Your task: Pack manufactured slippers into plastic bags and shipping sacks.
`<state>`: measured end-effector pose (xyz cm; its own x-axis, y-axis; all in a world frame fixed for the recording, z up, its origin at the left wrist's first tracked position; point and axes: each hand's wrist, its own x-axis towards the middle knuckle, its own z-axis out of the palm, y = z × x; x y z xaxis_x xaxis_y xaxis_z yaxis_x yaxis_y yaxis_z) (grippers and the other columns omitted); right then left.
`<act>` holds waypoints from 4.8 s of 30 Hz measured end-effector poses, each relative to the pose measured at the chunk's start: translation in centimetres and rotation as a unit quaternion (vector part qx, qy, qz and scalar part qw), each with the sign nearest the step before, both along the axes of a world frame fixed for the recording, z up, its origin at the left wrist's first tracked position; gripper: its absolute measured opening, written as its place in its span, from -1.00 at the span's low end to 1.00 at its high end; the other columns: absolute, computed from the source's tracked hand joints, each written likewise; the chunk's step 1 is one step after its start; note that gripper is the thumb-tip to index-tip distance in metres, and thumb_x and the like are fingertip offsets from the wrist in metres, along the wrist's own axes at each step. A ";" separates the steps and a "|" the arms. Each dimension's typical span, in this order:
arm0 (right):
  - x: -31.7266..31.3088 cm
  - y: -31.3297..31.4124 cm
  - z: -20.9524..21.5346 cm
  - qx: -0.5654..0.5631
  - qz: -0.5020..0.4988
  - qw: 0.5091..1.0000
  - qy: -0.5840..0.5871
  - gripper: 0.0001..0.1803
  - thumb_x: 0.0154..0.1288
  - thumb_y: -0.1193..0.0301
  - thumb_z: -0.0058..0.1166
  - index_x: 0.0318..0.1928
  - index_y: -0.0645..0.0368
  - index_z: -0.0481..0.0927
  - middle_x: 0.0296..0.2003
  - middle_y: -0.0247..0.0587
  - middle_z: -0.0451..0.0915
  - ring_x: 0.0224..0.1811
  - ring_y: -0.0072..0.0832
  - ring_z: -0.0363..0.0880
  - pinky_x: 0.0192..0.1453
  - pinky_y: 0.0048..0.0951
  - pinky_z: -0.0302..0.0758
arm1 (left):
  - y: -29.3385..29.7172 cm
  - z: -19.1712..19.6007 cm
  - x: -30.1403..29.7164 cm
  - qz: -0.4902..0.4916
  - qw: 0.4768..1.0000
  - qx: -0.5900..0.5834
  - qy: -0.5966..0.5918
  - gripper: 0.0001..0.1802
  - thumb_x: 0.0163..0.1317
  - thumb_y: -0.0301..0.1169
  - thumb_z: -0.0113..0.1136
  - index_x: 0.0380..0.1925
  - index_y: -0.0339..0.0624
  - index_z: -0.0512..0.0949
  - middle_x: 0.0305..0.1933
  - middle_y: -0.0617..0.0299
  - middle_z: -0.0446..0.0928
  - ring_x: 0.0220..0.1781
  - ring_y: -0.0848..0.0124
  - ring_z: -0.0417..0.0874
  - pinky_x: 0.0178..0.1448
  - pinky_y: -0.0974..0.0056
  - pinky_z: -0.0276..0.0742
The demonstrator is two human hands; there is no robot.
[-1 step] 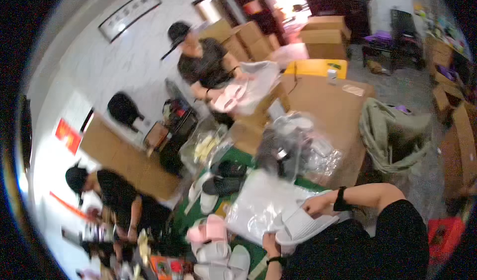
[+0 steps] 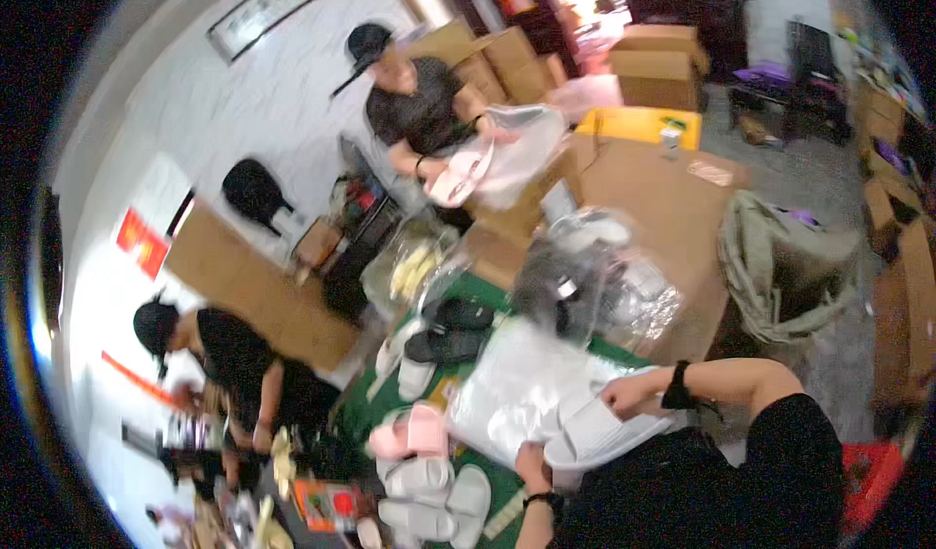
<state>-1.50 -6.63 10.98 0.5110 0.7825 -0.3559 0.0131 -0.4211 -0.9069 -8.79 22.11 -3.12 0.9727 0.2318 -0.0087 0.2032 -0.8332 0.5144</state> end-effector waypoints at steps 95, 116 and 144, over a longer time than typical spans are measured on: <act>-2.3 5.2 -3.3 -0.090 -0.038 0.851 -0.515 -0.79 -0.13 0.33 0.04 -0.55 0.24 0.50 -0.34 -0.14 0.38 -0.25 -0.24 0.42 -0.18 -0.29 0.44 | -0.7 8.0 0.9 0.096 0.954 -0.257 -0.121 -0.61 0.23 -0.44 -0.21 0.02 -0.41 0.32 0.02 -0.16 0.38 0.07 0.03 0.39 0.15 0.21 0.25; -2.3 6.9 -4.0 -0.057 -0.083 0.817 -0.569 -0.71 -0.10 0.26 0.06 -0.43 0.24 0.49 -0.23 -0.04 0.40 -0.14 -0.14 0.39 -0.01 -0.23 0.33 | -5.0 10.9 0.0 -0.111 0.981 0.140 -0.072 -0.51 0.19 -0.33 -0.12 0.18 0.08 0.21 0.23 -0.10 0.12 0.19 -0.21 0.14 0.12 -0.27 0.12; -1.4 10.0 -1.4 0.197 0.135 0.971 0.003 -0.38 0.15 0.28 -0.01 0.19 0.25 0.17 0.14 -0.18 0.29 0.11 -0.41 0.26 0.13 -0.41 0.21 | -4.1 19.3 -1.3 0.051 0.953 -0.278 -0.109 -0.78 0.18 -0.40 0.00 -0.40 -0.38 0.52 -0.59 0.09 0.49 -0.49 0.39 0.49 -0.35 0.30 0.40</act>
<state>-2.95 3.32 9.55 0.2677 0.9635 -0.0036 0.0680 -0.0226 -0.9974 -10.11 17.98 16.23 0.9378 0.3447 0.0421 0.1067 -0.4013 0.9097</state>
